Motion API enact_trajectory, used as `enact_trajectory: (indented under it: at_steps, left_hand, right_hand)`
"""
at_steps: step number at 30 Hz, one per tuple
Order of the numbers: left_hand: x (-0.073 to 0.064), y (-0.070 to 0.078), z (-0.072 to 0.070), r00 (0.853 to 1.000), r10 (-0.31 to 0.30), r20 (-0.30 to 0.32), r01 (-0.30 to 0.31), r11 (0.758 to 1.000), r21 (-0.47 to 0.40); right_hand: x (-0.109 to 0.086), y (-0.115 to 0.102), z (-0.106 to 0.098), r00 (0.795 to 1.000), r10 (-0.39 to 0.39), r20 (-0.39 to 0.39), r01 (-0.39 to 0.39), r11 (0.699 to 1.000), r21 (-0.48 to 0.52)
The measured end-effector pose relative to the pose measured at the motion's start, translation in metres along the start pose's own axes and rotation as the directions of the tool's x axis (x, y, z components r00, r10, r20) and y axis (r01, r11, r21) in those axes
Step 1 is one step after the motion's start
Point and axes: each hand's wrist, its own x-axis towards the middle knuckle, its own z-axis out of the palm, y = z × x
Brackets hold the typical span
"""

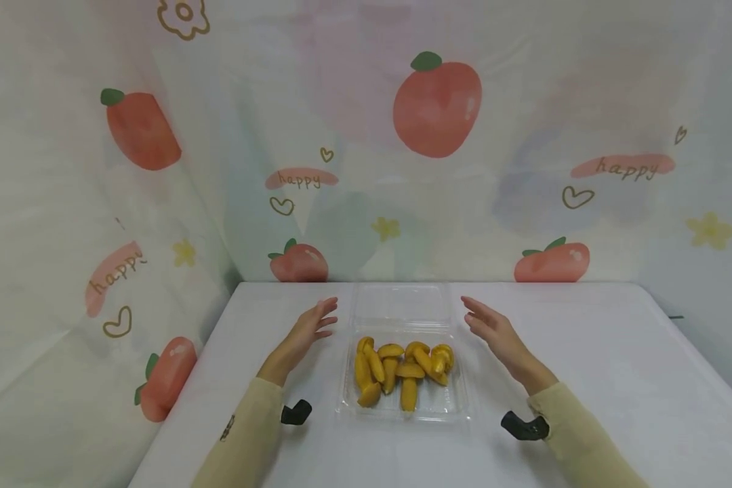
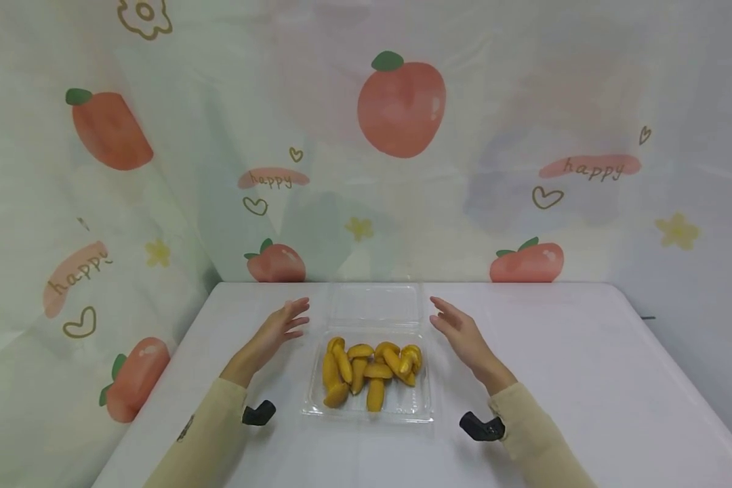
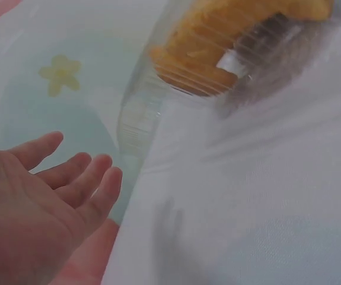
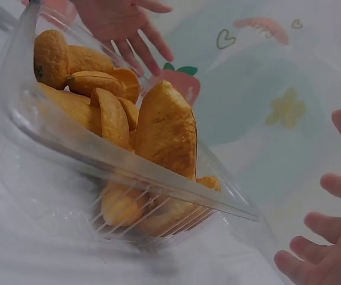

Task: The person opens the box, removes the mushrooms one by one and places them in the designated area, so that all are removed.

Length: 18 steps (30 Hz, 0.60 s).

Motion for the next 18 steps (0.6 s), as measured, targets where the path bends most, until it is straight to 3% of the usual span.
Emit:
enact_trajectory:
  at_steps: [5, 12, 18]
  left_hand:
    - [-0.015, 0.004, 0.0, 0.999, 0.026, -0.028, -0.026, 1.0, -0.002]
    - [-0.031, 0.007, 0.004, 0.994, 0.091, -0.062, -0.088, 0.995, 0.053]
    - [-0.04, 0.009, 0.011, 0.99, 0.138, 0.002, -0.137, 0.977, 0.166]
  right_hand:
    - [-0.013, -0.008, 0.006, 0.997, -0.05, -0.06, 0.046, 0.997, -0.064]
    - [-0.02, -0.015, 0.013, 0.988, -0.133, -0.084, 0.121, 0.983, -0.134]
    - [-0.025, -0.014, 0.017, 0.983, -0.166, -0.073, 0.152, 0.973, -0.171]
